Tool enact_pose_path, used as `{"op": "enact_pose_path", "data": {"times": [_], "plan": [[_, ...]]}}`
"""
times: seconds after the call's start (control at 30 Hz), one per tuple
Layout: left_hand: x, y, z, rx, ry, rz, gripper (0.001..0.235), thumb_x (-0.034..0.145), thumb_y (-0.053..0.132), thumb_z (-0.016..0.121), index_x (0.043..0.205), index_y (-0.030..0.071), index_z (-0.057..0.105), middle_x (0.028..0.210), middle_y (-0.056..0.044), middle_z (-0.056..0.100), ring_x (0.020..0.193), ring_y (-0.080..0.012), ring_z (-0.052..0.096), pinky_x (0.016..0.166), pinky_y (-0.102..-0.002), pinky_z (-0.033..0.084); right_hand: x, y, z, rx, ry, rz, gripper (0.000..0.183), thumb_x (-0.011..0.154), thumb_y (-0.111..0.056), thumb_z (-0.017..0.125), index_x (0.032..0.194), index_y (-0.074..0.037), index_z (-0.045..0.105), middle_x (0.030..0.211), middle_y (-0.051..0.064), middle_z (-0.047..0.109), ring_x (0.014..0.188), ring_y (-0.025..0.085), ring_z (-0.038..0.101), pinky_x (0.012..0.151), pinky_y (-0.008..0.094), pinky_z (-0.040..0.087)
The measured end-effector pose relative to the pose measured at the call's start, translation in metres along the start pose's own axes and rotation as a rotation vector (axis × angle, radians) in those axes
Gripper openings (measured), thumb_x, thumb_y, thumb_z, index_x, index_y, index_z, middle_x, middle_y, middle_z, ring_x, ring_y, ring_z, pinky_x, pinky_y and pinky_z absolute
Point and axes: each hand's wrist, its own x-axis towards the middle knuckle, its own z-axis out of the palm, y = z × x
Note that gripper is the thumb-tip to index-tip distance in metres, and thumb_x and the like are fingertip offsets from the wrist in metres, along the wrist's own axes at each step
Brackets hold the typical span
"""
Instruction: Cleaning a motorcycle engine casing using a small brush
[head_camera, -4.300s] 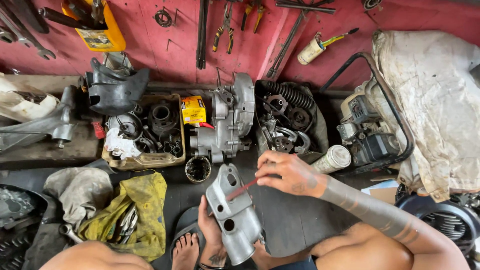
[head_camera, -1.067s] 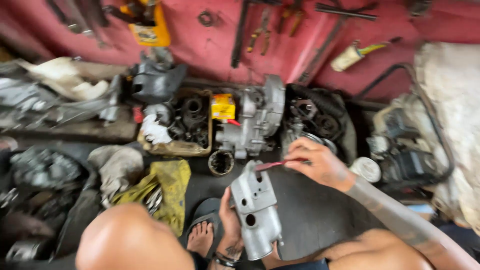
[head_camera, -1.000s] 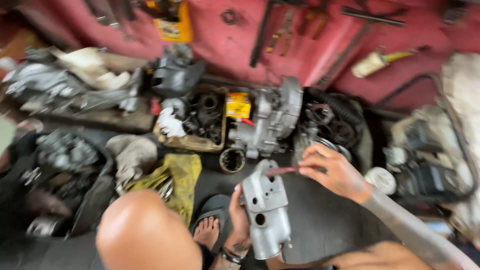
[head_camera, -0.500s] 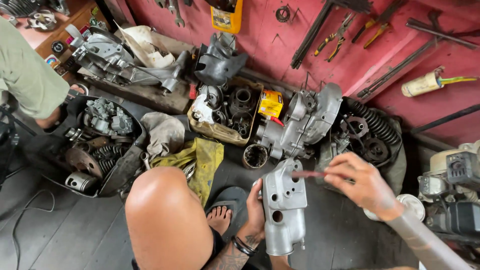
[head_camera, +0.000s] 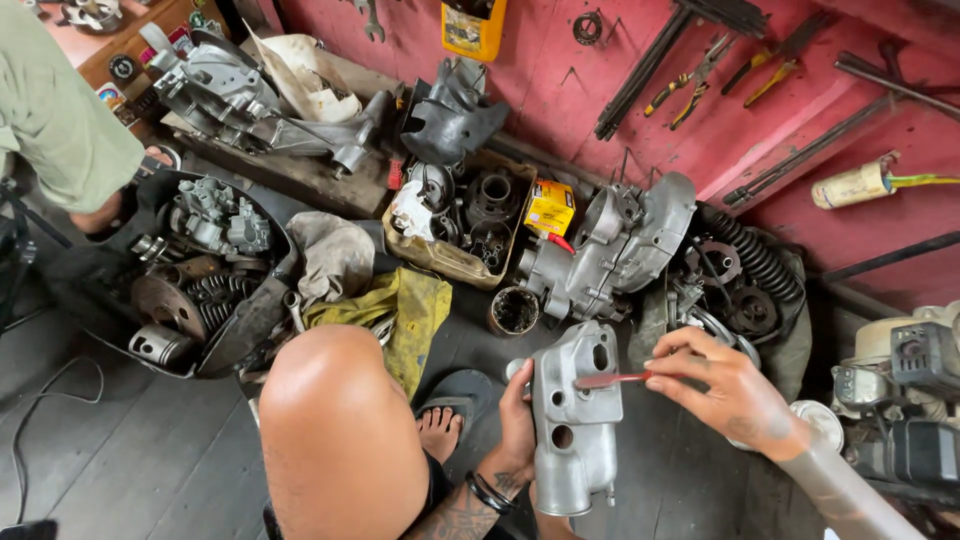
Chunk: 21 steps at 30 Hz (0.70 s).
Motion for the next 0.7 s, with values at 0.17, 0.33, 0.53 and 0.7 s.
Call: {"op": "enact_pose_path", "data": {"times": [0.17,0.33,0.53,0.7], "plan": [[-0.009,0.006,0.007,-0.049,-0.074,0.001,0.074,0.090,0.059,0.045,0.127,-0.001,0.067,0.113,-0.017,0.070,0.090,-0.0214,0.065,0.080,-0.032,0.049,0.000,0.010,-0.004,-0.052,0.119,0.141,0.016,0.079,-0.014,0.078,0.094,-0.008,0.081,0.107,-0.001,0.069,0.079,0.012,0.064,0.071,0.023,0.051],[-0.007,0.005,0.008,-0.041,-0.093,0.091,0.067,0.094,0.051,0.043,0.131,-0.002,0.063,0.111,-0.017,0.070,0.087,-0.0218,0.067,0.078,-0.034,0.053,0.002,0.005,0.000,-0.031,0.033,0.001,0.016,0.077,-0.016,0.080,0.092,-0.010,0.081,0.106,-0.001,0.070,0.075,0.012,0.068,0.067,0.024,0.054],[-0.007,0.007,0.007,-0.052,-0.076,0.059,0.067,0.092,0.052,0.045,0.128,0.000,0.065,0.112,-0.016,0.070,0.089,-0.0215,0.065,0.080,-0.034,0.050,0.001,-0.001,-0.004,-0.024,0.045,0.061,0.016,0.079,-0.014,0.078,0.094,-0.009,0.081,0.105,-0.001,0.069,0.076,0.013,0.065,0.069,0.024,0.053],[0.002,0.000,-0.004,0.030,0.076,0.031,0.070,0.087,0.062,0.048,0.110,-0.001,0.069,0.098,-0.016,0.066,0.076,-0.0198,0.056,0.068,-0.031,0.044,0.001,0.003,-0.004,-0.081,0.090,0.003,0.016,0.078,-0.016,0.080,0.091,-0.008,0.080,0.105,0.000,0.070,0.076,0.012,0.066,0.068,0.024,0.054]]}}
